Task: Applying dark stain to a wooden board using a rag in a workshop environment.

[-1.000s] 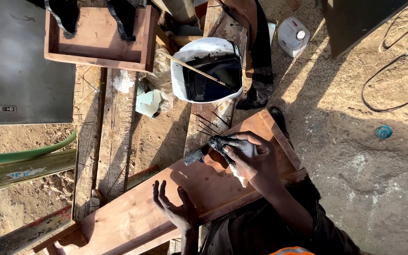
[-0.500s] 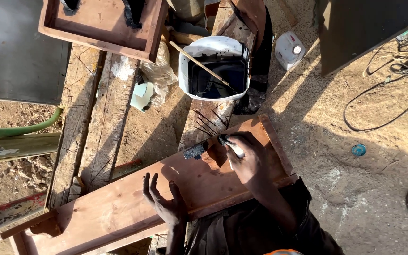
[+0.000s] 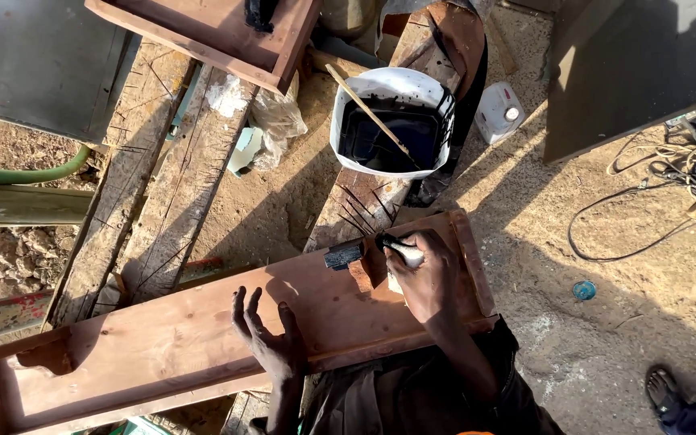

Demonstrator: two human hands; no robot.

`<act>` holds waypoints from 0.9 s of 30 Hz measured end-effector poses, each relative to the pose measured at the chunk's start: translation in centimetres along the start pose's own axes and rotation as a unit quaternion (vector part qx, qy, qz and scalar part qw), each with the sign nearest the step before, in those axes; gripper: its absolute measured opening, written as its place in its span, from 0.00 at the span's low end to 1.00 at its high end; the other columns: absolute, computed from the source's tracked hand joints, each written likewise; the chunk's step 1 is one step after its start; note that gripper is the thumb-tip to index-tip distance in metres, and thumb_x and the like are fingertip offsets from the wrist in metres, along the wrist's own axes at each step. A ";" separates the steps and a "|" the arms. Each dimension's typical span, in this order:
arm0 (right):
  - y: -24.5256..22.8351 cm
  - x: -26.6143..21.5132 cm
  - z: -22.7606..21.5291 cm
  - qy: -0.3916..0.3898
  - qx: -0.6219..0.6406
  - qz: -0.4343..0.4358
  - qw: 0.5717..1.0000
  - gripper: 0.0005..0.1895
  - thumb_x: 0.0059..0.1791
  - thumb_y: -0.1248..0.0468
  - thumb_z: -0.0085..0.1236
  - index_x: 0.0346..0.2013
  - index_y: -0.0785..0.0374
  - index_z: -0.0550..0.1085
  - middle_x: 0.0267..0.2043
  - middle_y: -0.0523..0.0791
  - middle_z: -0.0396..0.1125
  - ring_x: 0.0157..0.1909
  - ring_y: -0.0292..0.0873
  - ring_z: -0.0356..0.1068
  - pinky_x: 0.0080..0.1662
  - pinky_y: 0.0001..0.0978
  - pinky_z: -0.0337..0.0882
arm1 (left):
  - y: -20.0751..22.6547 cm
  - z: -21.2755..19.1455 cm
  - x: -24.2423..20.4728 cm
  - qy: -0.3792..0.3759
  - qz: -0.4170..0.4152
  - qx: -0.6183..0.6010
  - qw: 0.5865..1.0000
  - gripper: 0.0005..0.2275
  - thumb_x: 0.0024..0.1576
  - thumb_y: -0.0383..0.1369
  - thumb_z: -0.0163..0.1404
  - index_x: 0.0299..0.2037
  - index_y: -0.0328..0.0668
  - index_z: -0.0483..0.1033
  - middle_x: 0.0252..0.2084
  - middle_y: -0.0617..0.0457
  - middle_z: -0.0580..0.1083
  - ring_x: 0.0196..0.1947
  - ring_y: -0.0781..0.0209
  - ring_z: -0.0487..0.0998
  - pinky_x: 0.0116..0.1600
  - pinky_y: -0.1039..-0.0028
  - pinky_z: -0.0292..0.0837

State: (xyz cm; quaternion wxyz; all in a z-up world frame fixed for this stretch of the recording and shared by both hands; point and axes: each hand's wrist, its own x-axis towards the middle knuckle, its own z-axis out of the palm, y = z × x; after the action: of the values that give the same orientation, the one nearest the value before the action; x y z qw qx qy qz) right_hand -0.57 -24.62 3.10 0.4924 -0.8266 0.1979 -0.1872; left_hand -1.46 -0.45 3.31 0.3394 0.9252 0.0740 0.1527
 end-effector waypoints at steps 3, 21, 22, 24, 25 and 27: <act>0.2 -0.2 0.3 -0.024 -0.031 0.060 0.997 0.16 0.45 0.62 0.71 0.30 0.60 0.68 0.26 0.45 0.66 0.28 0.41 0.65 0.32 0.37 0.67 | -0.1 0.1 0.0 -0.003 0.001 0.006 1.000 0.19 0.59 0.30 0.47 0.61 0.39 0.70 0.71 0.41 0.62 0.73 0.39 0.61 0.67 0.44 0.62; -0.5 -0.5 0.3 -0.094 0.065 0.099 0.989 0.13 0.47 0.63 0.64 0.46 0.60 0.80 0.36 0.43 0.79 0.34 0.36 0.76 0.39 0.29 0.78 | -0.6 0.6 0.1 -0.007 0.017 0.051 0.999 0.17 0.58 0.32 0.49 0.58 0.40 0.73 0.69 0.41 0.64 0.71 0.40 0.62 0.61 0.42 0.67; -0.9 -0.6 -0.1 -0.113 0.089 0.145 0.979 0.14 0.47 0.57 0.66 0.45 0.58 0.80 0.27 0.39 0.79 0.22 0.29 0.73 0.29 0.26 0.78 | -0.6 0.6 0.1 -0.008 0.018 0.049 0.999 0.17 0.58 0.31 0.49 0.58 0.40 0.73 0.69 0.41 0.64 0.71 0.40 0.62 0.62 0.42 0.66; -1.8 -0.2 -0.9 -0.086 0.190 0.160 0.965 0.12 0.46 0.62 0.67 0.43 0.63 0.81 0.33 0.43 0.79 0.32 0.33 0.76 0.37 0.24 0.80 | -0.4 0.6 0.1 -0.008 0.013 0.047 0.999 0.17 0.58 0.31 0.48 0.58 0.40 0.73 0.69 0.42 0.64 0.71 0.40 0.62 0.62 0.43 0.67; -2.2 0.0 -1.3 -0.055 0.289 0.173 0.940 0.11 0.44 0.67 0.69 0.40 0.68 0.81 0.40 0.48 0.79 0.43 0.37 0.79 0.45 0.23 0.82 | -0.3 0.7 0.2 -0.009 0.008 0.044 0.999 0.17 0.58 0.30 0.48 0.58 0.40 0.73 0.69 0.42 0.64 0.71 0.41 0.63 0.61 0.43 0.68; -3.1 1.0 -2.5 -0.058 0.268 0.179 0.945 0.11 0.46 0.66 0.67 0.41 0.67 0.81 0.40 0.47 0.79 0.44 0.36 0.78 0.47 0.23 0.80 | -0.3 0.6 0.1 -0.010 0.005 0.043 0.999 0.17 0.58 0.30 0.48 0.58 0.41 0.73 0.69 0.42 0.64 0.71 0.41 0.62 0.61 0.43 0.68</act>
State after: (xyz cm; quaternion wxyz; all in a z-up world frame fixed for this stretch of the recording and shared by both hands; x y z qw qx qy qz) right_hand -0.49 -25.62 7.10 0.7316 -0.6247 0.2565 -0.0932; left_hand -1.16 -0.54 2.71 0.2995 0.9407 0.0725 0.1417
